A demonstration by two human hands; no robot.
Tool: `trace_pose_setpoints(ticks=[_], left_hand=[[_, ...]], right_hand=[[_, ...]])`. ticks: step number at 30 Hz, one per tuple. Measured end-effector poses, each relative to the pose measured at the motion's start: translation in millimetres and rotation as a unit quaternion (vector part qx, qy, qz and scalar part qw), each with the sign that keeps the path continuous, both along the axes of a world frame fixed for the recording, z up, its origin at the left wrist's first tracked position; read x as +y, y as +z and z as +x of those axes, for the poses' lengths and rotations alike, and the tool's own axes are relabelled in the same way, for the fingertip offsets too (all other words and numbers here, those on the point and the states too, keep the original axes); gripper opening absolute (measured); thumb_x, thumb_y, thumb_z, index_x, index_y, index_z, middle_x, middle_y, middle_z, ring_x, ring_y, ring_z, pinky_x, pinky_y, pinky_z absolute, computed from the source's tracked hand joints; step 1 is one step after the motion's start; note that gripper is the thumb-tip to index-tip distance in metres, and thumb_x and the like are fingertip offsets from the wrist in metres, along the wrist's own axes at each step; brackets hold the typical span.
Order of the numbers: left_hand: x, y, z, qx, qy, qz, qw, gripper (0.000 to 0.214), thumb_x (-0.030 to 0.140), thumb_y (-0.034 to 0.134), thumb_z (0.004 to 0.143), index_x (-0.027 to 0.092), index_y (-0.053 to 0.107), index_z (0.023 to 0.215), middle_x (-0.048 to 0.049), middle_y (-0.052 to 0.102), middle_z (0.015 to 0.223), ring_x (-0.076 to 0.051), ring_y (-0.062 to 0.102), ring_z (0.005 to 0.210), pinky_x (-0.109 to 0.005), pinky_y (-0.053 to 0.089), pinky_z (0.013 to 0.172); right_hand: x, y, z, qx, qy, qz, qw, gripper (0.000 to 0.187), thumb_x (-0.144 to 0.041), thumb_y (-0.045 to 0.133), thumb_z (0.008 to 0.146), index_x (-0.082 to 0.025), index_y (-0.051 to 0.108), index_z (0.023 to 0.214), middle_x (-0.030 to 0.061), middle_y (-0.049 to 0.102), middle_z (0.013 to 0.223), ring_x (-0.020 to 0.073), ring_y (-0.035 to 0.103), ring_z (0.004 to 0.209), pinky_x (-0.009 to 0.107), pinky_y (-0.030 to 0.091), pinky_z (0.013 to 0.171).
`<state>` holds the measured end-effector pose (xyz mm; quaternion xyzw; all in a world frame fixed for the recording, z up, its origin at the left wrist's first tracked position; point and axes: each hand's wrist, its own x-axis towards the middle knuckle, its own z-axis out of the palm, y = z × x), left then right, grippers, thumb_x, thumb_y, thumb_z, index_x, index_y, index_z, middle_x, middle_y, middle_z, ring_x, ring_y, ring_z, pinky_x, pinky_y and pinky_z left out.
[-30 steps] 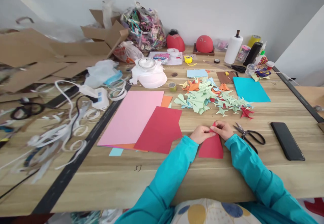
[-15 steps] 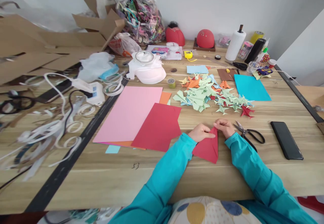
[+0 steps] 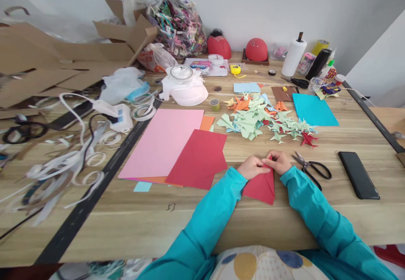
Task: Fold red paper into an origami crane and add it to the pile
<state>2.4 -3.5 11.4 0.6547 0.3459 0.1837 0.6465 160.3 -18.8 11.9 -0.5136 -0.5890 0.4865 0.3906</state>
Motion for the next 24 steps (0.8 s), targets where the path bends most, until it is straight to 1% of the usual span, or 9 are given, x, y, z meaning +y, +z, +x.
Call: trace_pose_setpoints(ticks=[4, 7, 12, 15, 17, 20, 22, 24], left_hand=[[-3.4, -1.9, 3.6, -0.012, 0.032, 0.0, 0.999, 0.037, 0.044, 0.057, 0.067, 0.01, 0.055, 0.053, 0.0044, 0.039, 0.046, -0.007, 0.032, 0.049, -0.021, 0.023, 0.046], [-4.6, -1.1, 4.3, -0.022, 0.055, 0.0, 0.998, 0.036, 0.042, 0.056, 0.068, 0.011, 0.053, 0.05, 0.0038, 0.041, 0.048, -0.007, 0.034, 0.051, -0.021, 0.025, 0.048], [-6.7, 2.4, 3.3, -0.015, 0.067, -0.008, 0.998, 0.037, 0.04, 0.054, 0.069, 0.012, 0.047, 0.046, 0.0048, 0.034, 0.045, -0.007, 0.03, 0.049, -0.022, 0.022, 0.047], [-8.0, 3.6, 3.8, -0.019, 0.076, 0.002, 0.997, 0.035, 0.037, 0.05, 0.071, 0.013, 0.044, 0.046, 0.0047, 0.033, 0.046, -0.007, 0.029, 0.049, -0.023, 0.022, 0.047], [-8.8, 3.4, 4.8, -0.01, 0.078, 0.012, 0.997, 0.034, 0.034, 0.047, 0.072, 0.014, 0.041, 0.045, 0.0048, 0.032, 0.045, -0.007, 0.028, 0.049, -0.023, 0.022, 0.047], [-9.5, 1.9, 6.4, 0.014, 0.09, 0.04, 0.995, 0.035, 0.033, 0.045, 0.07, 0.015, 0.033, 0.042, 0.0053, 0.026, 0.044, -0.006, 0.025, 0.047, -0.023, 0.018, 0.045], [-9.5, 1.5, 6.8, 0.02, 0.095, 0.052, 0.994, 0.036, 0.033, 0.045, 0.069, 0.016, 0.029, 0.041, 0.0055, 0.023, 0.043, -0.006, 0.023, 0.046, -0.023, 0.017, 0.045], [-9.0, 2.1, 6.2, 0.018, 0.094, 0.045, 0.994, 0.035, 0.032, 0.045, 0.068, 0.016, 0.029, 0.041, 0.0055, 0.023, 0.043, -0.006, 0.023, 0.046, -0.023, 0.016, 0.044]], right_hand=[[0.6, -2.2, 3.1, 0.002, 0.015, 0.008, 1.0, 0.037, -0.045, 0.066, 0.062, -0.016, 0.047, 0.05, -0.0045, 0.043, 0.047, 0.0068, 0.034, 0.047, 0.022, 0.028, 0.046], [1.1, -4.0, 5.5, 0.012, 0.026, 0.01, 1.0, 0.037, -0.045, 0.065, 0.064, -0.016, 0.047, 0.05, -0.0046, 0.042, 0.048, 0.0069, 0.034, 0.047, 0.022, 0.028, 0.046], [1.2, -5.9, 6.0, 0.035, 0.02, -0.001, 0.999, 0.04, -0.047, 0.063, 0.066, -0.016, 0.044, 0.048, -0.0055, 0.037, 0.046, 0.0066, 0.03, 0.047, 0.022, 0.025, 0.046], [1.1, -5.9, 6.7, 0.039, 0.018, 0.0, 0.999, 0.041, -0.046, 0.063, 0.066, -0.016, 0.042, 0.048, -0.0058, 0.035, 0.047, 0.0065, 0.029, 0.047, 0.022, 0.024, 0.046], [0.9, -5.3, 7.2, 0.028, 0.031, 0.001, 0.999, 0.04, -0.046, 0.063, 0.066, -0.016, 0.043, 0.048, -0.0056, 0.036, 0.047, 0.0065, 0.03, 0.047, 0.022, 0.025, 0.046], [0.6, -3.7, 6.6, 0.002, 0.039, 0.008, 0.999, 0.04, -0.046, 0.064, 0.064, -0.016, 0.044, 0.048, -0.0057, 0.036, 0.047, 0.0065, 0.031, 0.047, 0.021, 0.025, 0.046], [0.4, -2.9, 5.0, -0.008, 0.032, 0.008, 0.999, 0.04, -0.047, 0.066, 0.062, -0.016, 0.045, 0.049, -0.006, 0.036, 0.046, 0.0064, 0.031, 0.047, 0.021, 0.025, 0.045], [0.4, -2.7, 3.1, -0.009, 0.023, 0.0, 1.0, 0.041, -0.048, 0.066, 0.061, -0.016, 0.045, 0.049, -0.0061, 0.036, 0.046, 0.0062, 0.03, 0.046, 0.021, 0.024, 0.045]])
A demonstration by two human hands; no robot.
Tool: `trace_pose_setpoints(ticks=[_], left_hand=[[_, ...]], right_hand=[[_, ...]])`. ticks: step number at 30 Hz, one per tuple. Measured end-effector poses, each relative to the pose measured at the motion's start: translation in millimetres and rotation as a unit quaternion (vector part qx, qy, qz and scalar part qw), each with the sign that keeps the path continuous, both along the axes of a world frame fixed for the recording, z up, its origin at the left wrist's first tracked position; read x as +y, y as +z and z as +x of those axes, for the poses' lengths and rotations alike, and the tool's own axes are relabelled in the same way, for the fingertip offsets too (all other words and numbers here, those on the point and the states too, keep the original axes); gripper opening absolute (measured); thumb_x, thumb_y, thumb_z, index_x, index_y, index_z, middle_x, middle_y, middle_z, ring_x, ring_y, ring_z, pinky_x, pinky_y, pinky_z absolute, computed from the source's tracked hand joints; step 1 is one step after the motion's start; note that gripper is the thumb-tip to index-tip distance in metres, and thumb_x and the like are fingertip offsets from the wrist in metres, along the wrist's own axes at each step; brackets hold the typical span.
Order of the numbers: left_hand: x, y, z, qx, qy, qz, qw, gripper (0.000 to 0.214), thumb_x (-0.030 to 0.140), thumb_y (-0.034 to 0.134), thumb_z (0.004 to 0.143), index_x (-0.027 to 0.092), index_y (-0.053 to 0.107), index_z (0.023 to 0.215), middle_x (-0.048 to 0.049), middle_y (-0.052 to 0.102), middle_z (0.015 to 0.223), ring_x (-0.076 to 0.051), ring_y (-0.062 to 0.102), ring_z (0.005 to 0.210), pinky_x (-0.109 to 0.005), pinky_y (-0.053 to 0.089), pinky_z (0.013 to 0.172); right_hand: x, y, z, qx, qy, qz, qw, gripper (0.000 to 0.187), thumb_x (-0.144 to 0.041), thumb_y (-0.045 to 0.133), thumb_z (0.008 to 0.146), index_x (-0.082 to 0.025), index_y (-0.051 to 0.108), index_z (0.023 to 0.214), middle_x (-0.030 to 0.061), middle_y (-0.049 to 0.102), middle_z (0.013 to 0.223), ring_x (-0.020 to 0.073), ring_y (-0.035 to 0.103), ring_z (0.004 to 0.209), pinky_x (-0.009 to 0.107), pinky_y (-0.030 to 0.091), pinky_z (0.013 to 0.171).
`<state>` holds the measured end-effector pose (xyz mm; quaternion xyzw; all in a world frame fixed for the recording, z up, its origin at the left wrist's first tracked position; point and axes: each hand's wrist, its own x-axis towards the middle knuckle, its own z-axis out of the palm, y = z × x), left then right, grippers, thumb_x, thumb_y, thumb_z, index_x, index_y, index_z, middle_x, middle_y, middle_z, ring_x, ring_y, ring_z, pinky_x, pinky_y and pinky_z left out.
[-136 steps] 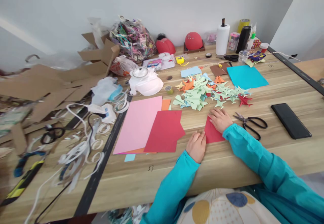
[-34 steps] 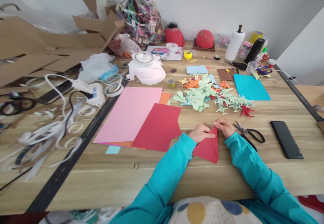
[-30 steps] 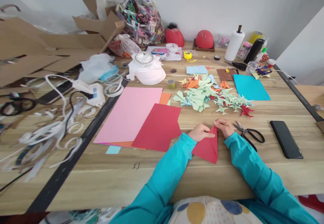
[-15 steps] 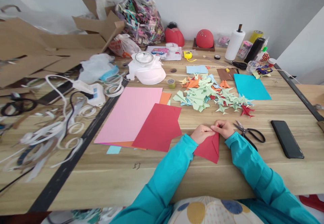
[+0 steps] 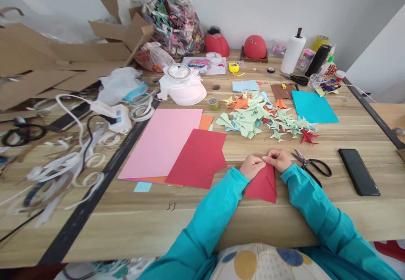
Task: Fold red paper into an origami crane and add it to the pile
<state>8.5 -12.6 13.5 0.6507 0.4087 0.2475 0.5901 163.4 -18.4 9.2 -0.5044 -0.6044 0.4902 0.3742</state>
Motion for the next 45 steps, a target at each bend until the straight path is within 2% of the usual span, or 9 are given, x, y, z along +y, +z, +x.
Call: trace_pose_setpoints(ticks=[13, 18, 22, 27, 30, 33, 38, 42, 45], left_hand=[[3, 6.5, -5, -0.029, -0.052, -0.02, 0.998, 0.03, 0.025, 0.043, 0.065, 0.016, 0.029, 0.041, 0.0057, 0.023, 0.042, -0.005, 0.021, 0.045, -0.024, 0.015, 0.045], [4, 11.4, -10, -0.055, -0.079, -0.05, 0.994, 0.027, 0.025, 0.045, 0.063, 0.015, 0.035, 0.04, 0.0049, 0.028, 0.041, -0.006, 0.025, 0.044, -0.023, 0.017, 0.044], [5, 11.5, -14, -0.085, -0.088, -0.086, 0.989, 0.026, 0.028, 0.05, 0.061, 0.013, 0.041, 0.041, 0.0041, 0.034, 0.041, -0.006, 0.029, 0.044, -0.022, 0.02, 0.044], [2, 4.5, -7, -0.076, -0.05, -0.046, 0.995, 0.03, 0.035, 0.054, 0.067, 0.011, 0.05, 0.048, 0.0029, 0.04, 0.045, -0.007, 0.033, 0.047, -0.022, 0.023, 0.046], [0, -0.7, -2, -0.045, -0.036, 0.001, 0.998, 0.035, 0.038, 0.056, 0.069, 0.012, 0.05, 0.047, 0.004, 0.036, 0.045, -0.007, 0.03, 0.048, -0.022, 0.022, 0.046], [0, -4.1, -1, -0.033, -0.028, 0.015, 0.999, 0.038, 0.039, 0.056, 0.07, 0.012, 0.048, 0.044, 0.0049, 0.03, 0.044, -0.006, 0.027, 0.048, -0.022, 0.02, 0.046], [3, -2.8, -5, -0.037, -0.045, -0.024, 0.998, 0.038, 0.039, 0.058, 0.069, 0.011, 0.049, 0.044, 0.0047, 0.032, 0.042, -0.006, 0.027, 0.046, -0.022, 0.019, 0.044], [3, 2.6, -6, -0.044, -0.041, -0.079, 0.995, 0.034, 0.041, 0.06, 0.066, 0.01, 0.059, 0.051, 0.003, 0.044, 0.044, -0.007, 0.034, 0.045, -0.022, 0.023, 0.044], [1, 5.0, -6, -0.055, -0.032, -0.103, 0.993, 0.033, 0.042, 0.062, 0.064, 0.01, 0.063, 0.056, 0.0009, 0.052, 0.049, -0.009, 0.041, 0.047, -0.022, 0.028, 0.045]], right_hand=[[1, -4.3, 3, 0.041, -0.016, -0.023, 0.999, 0.038, -0.046, 0.069, 0.059, -0.015, 0.048, 0.049, -0.0059, 0.037, 0.045, 0.0058, 0.029, 0.045, 0.022, 0.022, 0.044], [4, -5.1, 7, 0.126, -0.09, -0.014, 0.988, 0.04, -0.042, 0.067, 0.063, -0.016, 0.043, 0.046, -0.0061, 0.036, 0.045, 0.0056, 0.028, 0.044, 0.022, 0.022, 0.045], [4, -4.8, 9, 0.171, -0.104, -0.025, 0.98, 0.04, -0.039, 0.069, 0.062, -0.016, 0.041, 0.045, -0.0064, 0.036, 0.044, 0.0052, 0.028, 0.043, 0.022, 0.022, 0.044], [2, -3.2, 6, 0.122, -0.056, -0.013, 0.991, 0.038, -0.039, 0.068, 0.063, -0.015, 0.043, 0.047, -0.0058, 0.038, 0.046, 0.0054, 0.031, 0.045, 0.021, 0.024, 0.045], [1, -3.5, 4, 0.076, -0.021, -0.011, 0.997, 0.035, -0.039, 0.069, 0.062, -0.015, 0.047, 0.049, -0.0057, 0.04, 0.047, 0.0056, 0.032, 0.046, 0.021, 0.025, 0.046], [2, -4.5, 3, 0.078, -0.024, -0.017, 0.996, 0.034, -0.039, 0.072, 0.059, -0.015, 0.048, 0.05, -0.0051, 0.044, 0.048, 0.0061, 0.035, 0.047, 0.022, 0.027, 0.046], [3, -5.0, 4, 0.099, -0.053, -0.032, 0.993, 0.036, -0.04, 0.072, 0.056, -0.015, 0.049, 0.049, -0.0044, 0.046, 0.048, 0.0063, 0.036, 0.047, 0.022, 0.027, 0.046], [3, -4.6, 6, 0.095, -0.064, -0.049, 0.992, 0.038, -0.045, 0.068, 0.061, -0.015, 0.05, 0.046, -0.0053, 0.04, 0.043, 0.0054, 0.031, 0.044, 0.022, 0.024, 0.045], [4, -3.4, 8, 0.1, -0.083, -0.062, 0.99, 0.039, -0.049, 0.063, 0.066, -0.015, 0.054, 0.048, -0.0038, 0.043, 0.043, 0.0064, 0.034, 0.043, 0.023, 0.027, 0.046]])
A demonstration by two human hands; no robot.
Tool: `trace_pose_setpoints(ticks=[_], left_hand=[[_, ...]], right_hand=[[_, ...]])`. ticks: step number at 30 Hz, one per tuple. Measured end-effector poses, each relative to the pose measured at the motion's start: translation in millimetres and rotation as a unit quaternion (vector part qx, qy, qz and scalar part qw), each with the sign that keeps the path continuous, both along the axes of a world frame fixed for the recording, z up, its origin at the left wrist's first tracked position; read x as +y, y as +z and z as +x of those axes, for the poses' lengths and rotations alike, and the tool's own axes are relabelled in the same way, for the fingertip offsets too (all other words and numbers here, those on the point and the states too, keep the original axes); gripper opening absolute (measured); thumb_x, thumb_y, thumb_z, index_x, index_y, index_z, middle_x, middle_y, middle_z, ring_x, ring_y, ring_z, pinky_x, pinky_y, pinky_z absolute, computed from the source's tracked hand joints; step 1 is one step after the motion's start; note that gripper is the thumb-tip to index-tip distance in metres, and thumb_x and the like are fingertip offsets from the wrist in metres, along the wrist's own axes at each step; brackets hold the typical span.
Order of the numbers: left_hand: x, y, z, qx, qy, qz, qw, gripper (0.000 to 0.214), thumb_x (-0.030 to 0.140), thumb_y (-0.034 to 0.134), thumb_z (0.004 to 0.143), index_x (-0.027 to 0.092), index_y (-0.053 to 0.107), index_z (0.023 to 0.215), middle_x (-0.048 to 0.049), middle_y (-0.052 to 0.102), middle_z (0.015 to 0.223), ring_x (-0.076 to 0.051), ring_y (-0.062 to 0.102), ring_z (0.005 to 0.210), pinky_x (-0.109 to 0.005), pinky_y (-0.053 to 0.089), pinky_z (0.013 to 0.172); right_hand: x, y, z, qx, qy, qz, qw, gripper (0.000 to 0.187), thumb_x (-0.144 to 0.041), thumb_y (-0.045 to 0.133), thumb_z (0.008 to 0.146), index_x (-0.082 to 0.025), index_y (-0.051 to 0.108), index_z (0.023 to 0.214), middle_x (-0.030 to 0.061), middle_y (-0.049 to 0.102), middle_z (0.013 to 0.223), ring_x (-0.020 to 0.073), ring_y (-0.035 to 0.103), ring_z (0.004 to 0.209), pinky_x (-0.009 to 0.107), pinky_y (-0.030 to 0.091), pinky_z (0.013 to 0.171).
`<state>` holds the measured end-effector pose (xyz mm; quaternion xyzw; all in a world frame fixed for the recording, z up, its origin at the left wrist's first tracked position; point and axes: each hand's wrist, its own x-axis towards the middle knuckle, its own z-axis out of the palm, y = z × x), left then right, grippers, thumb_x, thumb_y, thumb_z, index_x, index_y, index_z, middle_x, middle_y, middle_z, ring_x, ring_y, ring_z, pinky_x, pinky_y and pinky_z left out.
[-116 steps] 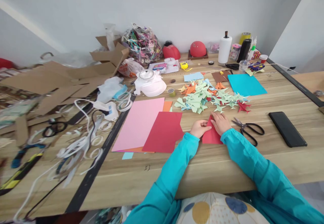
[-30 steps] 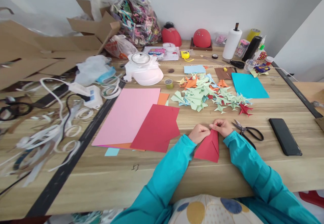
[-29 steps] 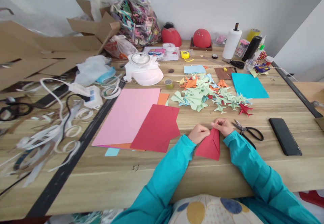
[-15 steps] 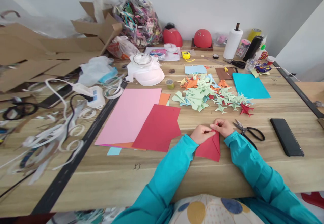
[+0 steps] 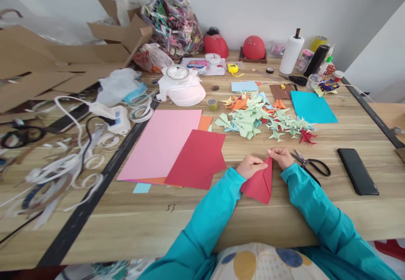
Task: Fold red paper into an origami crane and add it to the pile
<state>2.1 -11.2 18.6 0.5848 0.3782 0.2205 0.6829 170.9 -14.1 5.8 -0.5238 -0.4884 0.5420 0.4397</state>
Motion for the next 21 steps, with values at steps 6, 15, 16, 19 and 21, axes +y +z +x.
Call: trace_pose_setpoints(ticks=[6, 15, 16, 19, 21], left_hand=[[0, -3.4, 2, -0.013, 0.081, 0.028, 0.996, 0.032, 0.042, 0.062, 0.065, 0.011, 0.062, 0.057, 0.0014, 0.053, 0.05, -0.009, 0.044, 0.05, -0.022, 0.031, 0.048], [-1, -6.8, 8, -0.068, 0.134, 0.021, 0.988, 0.031, 0.045, 0.057, 0.069, 0.014, 0.053, 0.066, 0.0045, 0.047, 0.053, -0.007, 0.041, 0.047, -0.02, 0.031, 0.045], [-1, -6.7, 8, -0.068, 0.133, 0.038, 0.988, 0.03, 0.044, 0.057, 0.069, 0.014, 0.053, 0.066, 0.0045, 0.046, 0.054, -0.007, 0.041, 0.048, -0.019, 0.031, 0.045], [0, -6.4, 9, -0.067, 0.125, 0.082, 0.986, 0.028, 0.041, 0.058, 0.07, 0.014, 0.052, 0.065, 0.004, 0.045, 0.056, -0.007, 0.04, 0.051, -0.019, 0.031, 0.047], [1, -6.0, 9, -0.064, 0.119, 0.077, 0.988, 0.028, 0.04, 0.057, 0.07, 0.014, 0.052, 0.064, 0.0044, 0.043, 0.054, -0.007, 0.039, 0.049, -0.019, 0.03, 0.046]], right_hand=[[-2, 8.1, -3, 0.049, 0.003, 0.008, 0.999, 0.038, -0.05, 0.057, 0.07, -0.016, 0.056, 0.053, -0.0004, 0.052, 0.051, 0.0104, 0.045, 0.05, 0.025, 0.036, 0.054], [-3, 3.2, 1, 0.001, 0.131, 0.023, 0.991, 0.027, -0.037, 0.061, 0.068, -0.016, 0.051, 0.055, -0.0043, 0.042, 0.052, 0.0084, 0.037, 0.052, 0.023, 0.03, 0.053], [-2, 1.6, 2, -0.022, 0.151, 0.043, 0.987, 0.028, -0.037, 0.06, 0.069, -0.016, 0.05, 0.054, -0.0047, 0.04, 0.051, 0.0082, 0.035, 0.051, 0.023, 0.028, 0.051], [0, -1.5, 3, -0.077, 0.186, 0.098, 0.975, 0.029, -0.036, 0.056, 0.073, -0.016, 0.05, 0.053, -0.0052, 0.036, 0.048, 0.0082, 0.032, 0.049, 0.023, 0.025, 0.05], [1, -2.2, 4, -0.095, 0.189, 0.116, 0.971, 0.029, -0.036, 0.054, 0.075, -0.016, 0.049, 0.054, -0.0052, 0.035, 0.048, 0.0084, 0.031, 0.049, 0.024, 0.025, 0.05]])
